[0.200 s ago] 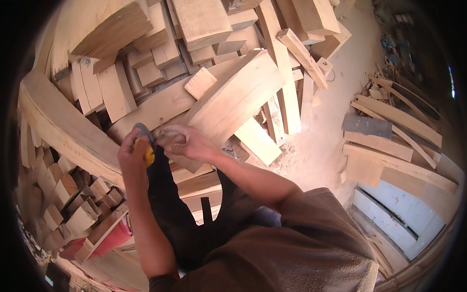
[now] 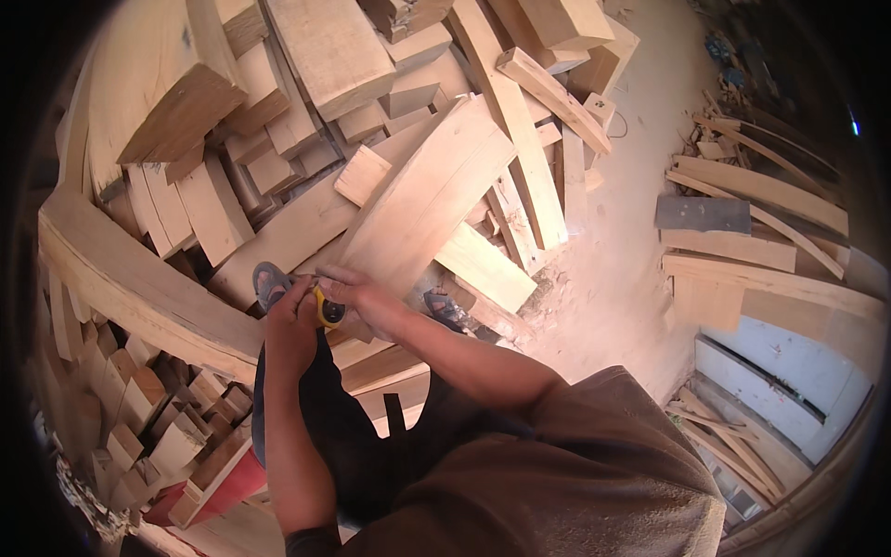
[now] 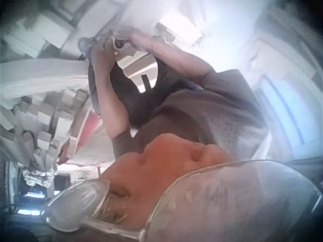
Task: The person repeatedly picks up wooden planks from a pile, measures them with a tape measure, and places them back. The person also briefly adjusts the camera and carries a plank across the workshop.
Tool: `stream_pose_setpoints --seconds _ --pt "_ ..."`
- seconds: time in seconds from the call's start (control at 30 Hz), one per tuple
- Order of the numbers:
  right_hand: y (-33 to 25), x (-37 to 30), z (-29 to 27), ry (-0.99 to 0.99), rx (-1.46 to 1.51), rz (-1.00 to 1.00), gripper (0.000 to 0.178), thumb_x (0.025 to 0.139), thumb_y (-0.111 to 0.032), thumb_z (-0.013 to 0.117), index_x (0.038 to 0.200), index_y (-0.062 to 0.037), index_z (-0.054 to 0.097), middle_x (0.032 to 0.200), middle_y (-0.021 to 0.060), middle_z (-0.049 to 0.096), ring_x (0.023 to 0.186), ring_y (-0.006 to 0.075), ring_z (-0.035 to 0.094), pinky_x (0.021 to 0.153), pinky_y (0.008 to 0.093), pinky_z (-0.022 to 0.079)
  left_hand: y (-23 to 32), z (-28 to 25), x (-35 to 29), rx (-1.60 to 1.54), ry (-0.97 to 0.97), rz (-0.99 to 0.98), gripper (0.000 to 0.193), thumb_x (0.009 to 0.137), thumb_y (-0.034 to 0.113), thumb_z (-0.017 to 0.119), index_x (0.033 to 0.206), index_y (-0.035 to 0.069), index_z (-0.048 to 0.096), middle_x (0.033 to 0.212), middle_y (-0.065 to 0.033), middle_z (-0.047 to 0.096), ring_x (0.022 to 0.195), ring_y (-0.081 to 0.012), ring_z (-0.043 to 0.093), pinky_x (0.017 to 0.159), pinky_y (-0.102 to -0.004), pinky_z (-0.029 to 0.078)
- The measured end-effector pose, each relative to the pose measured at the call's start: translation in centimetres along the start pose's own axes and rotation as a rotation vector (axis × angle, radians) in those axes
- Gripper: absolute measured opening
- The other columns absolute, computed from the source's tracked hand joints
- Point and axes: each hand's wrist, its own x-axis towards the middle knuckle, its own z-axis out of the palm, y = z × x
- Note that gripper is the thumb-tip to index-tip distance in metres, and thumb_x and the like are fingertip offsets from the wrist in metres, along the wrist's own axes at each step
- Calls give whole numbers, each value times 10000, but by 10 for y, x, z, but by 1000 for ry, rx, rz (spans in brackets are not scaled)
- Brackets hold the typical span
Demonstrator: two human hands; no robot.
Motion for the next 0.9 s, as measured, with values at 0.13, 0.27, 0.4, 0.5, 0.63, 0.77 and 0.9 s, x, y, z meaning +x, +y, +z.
stream_pose_setpoints --seconds 0.13,0.27,0.4,0.5,0.63,0.77,0.9 --pt "9 -19 -19 22 -390 -21 533 933 -71 621 1436 -24 452 1065 24 614 981 101 559 837 243 457 -4 16 -2 -242 -234 -119 350 940 107 540 1249 -39 614 1030 -208 701 941 -269 694 843 -343 525" --pt "4 -44 -22 15 -699 33 536 872 -11 616 1390 -61 490 994 13 617 947 103 555 845 256 454 -8 36 -3 -91 -194 89 354 879 57 613 1217 -48 622 934 -159 696 835 -219 675 775 -316 531" --pt "7 -65 -21 66 -692 -54 561 823 -35 646 1357 -68 476 1062 74 632 1007 197 588 871 322 466 22 42 -7 -63 -308 15 368 814 22 686 1172 -42 633 839 -96 665 749 -166 625 723 -294 513" --pt "-2 -86 -26 44 -814 -73 641 771 -100 698 1356 -67 438 1167 184 627 1097 346 607 903 399 472 29 45 -8 -104 -503 13 429 797 -33 705 1213 -55 601 837 -32 625 788 -111 588 735 -270 496" --pt "5 -113 -55 70 -1006 -69 725 765 -97 689 1419 -57 377 1255 229 574 1174 367 566 955 400 446 31 58 -10 -196 -578 -32 474 790 -36 725 1242 -43 586 814 -16 602 749 -105 568 714 -262 489" --pt "9 -149 -75 188 -900 -63 758 775 -96 667 1456 -47 337 1309 238 526 1203 346 542 975 393 428 33 68 -16 -172 -579 84 507 793 -36 721 1279 -33 575 828 -21 610 738 -98 562 704 -260 488" --pt "18 -143 -65 132 -583 -121 621 806 -52 632 1386 -38 410 1129 88 558 1071 170 524 931 321 428 46 87 -26 -128 -741 34 530 793 -35 725 1300 -22 570 831 -20 610 736 -92 554 681 -259 482"
